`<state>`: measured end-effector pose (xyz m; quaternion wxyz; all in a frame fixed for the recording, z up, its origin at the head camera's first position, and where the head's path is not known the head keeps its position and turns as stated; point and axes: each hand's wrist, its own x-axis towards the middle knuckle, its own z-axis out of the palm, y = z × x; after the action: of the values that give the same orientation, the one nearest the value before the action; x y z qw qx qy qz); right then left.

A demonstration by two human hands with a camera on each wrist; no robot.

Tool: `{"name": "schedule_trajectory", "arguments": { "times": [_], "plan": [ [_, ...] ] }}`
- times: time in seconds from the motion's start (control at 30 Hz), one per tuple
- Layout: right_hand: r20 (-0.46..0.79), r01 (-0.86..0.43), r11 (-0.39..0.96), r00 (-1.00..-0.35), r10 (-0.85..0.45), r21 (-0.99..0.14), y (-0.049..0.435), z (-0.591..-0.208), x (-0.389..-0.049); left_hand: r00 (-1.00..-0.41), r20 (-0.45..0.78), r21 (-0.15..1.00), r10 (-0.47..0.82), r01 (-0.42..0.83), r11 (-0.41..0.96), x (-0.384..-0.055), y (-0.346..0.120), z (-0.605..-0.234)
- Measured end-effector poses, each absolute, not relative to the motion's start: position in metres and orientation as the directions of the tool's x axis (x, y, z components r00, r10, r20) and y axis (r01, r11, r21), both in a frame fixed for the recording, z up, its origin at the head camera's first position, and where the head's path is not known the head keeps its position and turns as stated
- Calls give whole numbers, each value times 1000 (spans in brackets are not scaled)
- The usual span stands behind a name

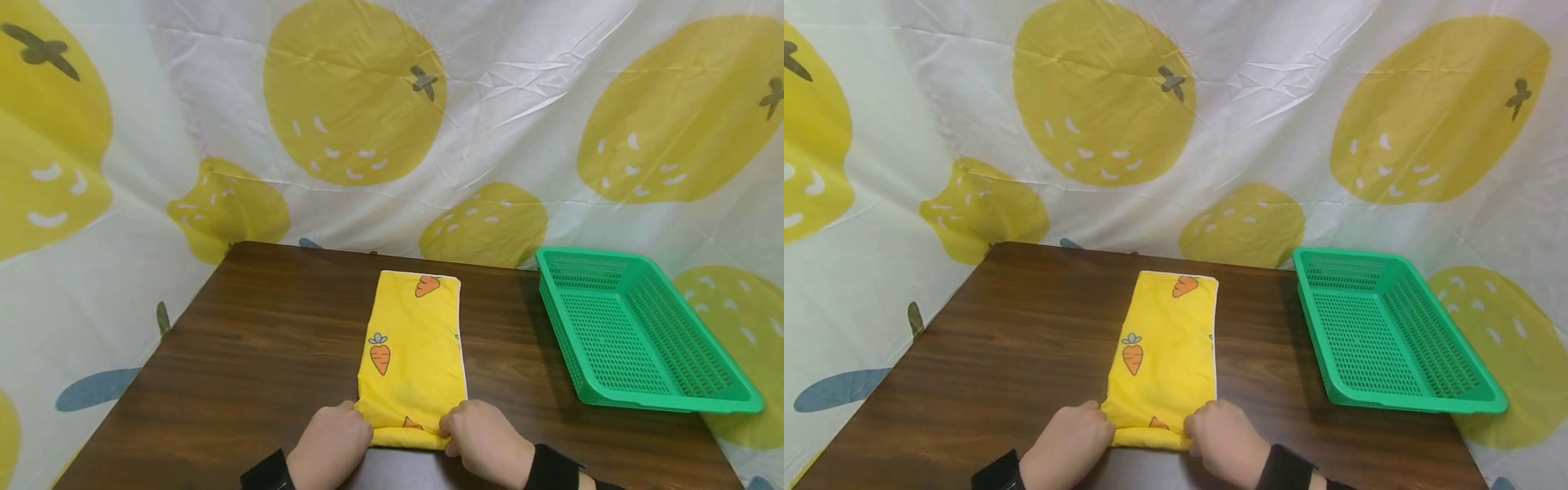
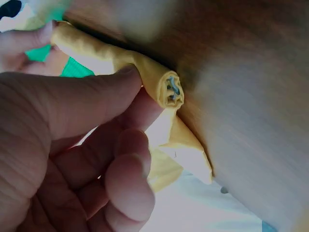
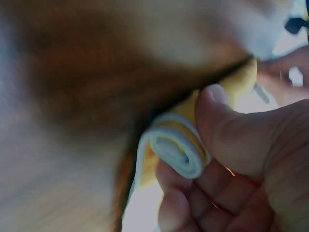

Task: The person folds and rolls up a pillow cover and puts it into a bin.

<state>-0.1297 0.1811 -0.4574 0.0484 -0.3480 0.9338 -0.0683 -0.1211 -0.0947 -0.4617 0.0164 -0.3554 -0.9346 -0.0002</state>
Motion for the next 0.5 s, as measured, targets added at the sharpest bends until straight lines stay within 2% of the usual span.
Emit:
{"name": "schedule_trajectory", "arguments": {
  "times": [0.1, 0.2, 0.27, 0.37, 0.5],
  "plan": [
    [-152, -529, 774, -783, -603, -347, 183, -453, -146, -740, 6, -1, 672, 672, 740, -117, -97, -461],
    [-201, -472, 773, -783, -589, -424, 184, -453, -163, -729, 46, -43, 683, 682, 730, -113, -99, -464],
    [-225, -457, 792, -790, -571, -404, 181, -450, -170, -721, 82, -67, 688, 684, 726, -112, -100, -467],
    [-273, -443, 839, -805, -527, -315, 174, -445, -177, -731, 90, -54, 676, 675, 736, -112, -102, -470],
    [-344, -399, 887, -819, -459, -233, 165, -439, -180, -760, 14, 21, 650, 650, 759, -117, -103, -470]
  ]
}}
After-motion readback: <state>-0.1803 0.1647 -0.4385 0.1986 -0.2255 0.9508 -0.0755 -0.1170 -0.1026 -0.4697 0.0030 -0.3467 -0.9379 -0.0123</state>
